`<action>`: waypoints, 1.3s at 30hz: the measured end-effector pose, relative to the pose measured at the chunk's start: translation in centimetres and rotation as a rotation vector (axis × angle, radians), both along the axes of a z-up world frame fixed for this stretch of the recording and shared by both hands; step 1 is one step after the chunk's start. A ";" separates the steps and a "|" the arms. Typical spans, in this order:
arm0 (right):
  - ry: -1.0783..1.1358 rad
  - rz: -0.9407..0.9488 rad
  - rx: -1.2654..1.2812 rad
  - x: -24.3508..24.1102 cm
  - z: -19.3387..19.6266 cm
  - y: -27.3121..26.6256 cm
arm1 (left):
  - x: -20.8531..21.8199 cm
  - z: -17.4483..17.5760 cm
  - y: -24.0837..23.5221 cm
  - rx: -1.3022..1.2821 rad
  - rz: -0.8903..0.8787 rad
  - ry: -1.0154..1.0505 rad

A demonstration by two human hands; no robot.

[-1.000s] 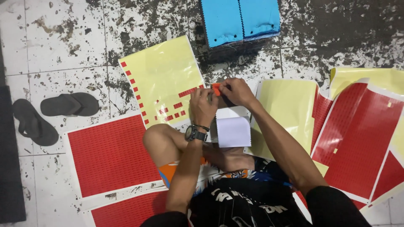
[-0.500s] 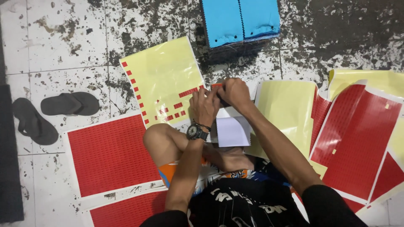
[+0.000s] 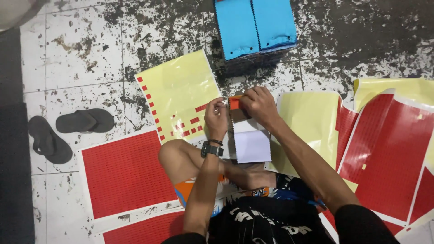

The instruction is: The person sits on the floor and applies small red adhesive stickers to the edges of stacked notebooks. They peel each sticker from a red sheet and press it onto the notebook spine, repeating the process for several notebooks.

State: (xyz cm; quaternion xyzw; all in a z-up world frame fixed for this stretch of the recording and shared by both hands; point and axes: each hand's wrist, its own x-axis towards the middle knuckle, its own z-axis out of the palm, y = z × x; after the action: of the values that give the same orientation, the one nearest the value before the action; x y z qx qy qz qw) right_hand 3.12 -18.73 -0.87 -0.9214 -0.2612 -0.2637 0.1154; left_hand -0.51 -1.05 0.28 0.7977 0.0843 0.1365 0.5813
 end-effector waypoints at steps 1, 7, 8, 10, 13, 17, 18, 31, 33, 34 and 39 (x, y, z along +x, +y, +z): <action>0.000 -0.002 0.002 -0.3 -0.3 -0.1 | 0.4 0.1 0.4 0.002 -0.002 0.000; 0.784 0.221 0.268 -2.6 4.2 -0.8 | 1.6 1.2 0.5 -0.428 -0.185 0.128; 0.873 0.249 0.399 -2.6 5.4 -0.6 | 1.9 0.9 0.1 -0.411 -0.212 0.124; 0.948 0.277 0.533 -2.1 6.9 -0.4 | 2.8 1.3 -0.5 -0.390 -0.245 0.111; 1.086 0.294 0.700 -2.1 6.8 -0.3 | 2.9 1.9 -1.5 -0.212 -0.274 0.224; 1.149 0.235 0.744 -1.9 4.9 -0.5 | 3.0 1.4 -2.2 -0.174 -0.244 0.270; 1.144 0.217 0.725 -1.9 4.2 -0.6 | 2.9 1.7 -2.3 -0.170 -0.218 0.265; 1.109 -0.010 0.603 0.5 5.9 0.4 | 0.1 -0.8 -0.6 0.210 -0.026 -0.044; 1.083 -0.032 0.487 1.3 4.7 0.9 | -0.2 -1.7 -0.7 0.317 -0.055 -0.113; 1.083 -0.027 0.482 1.6 4.2 0.9 | -0.2 -1.8 -0.6 0.315 -0.049 -0.113; 1.040 -0.183 0.247 2.4 1.1 0.9 | -0.1 -3.3 -1.0 0.520 -0.025 -0.176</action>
State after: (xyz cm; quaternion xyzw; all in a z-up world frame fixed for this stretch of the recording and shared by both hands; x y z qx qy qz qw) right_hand 5.48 -17.84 0.19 -0.9289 -0.0556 0.1894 0.3133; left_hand -0.62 -2.08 -3.00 0.9063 -0.0142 0.2151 0.3636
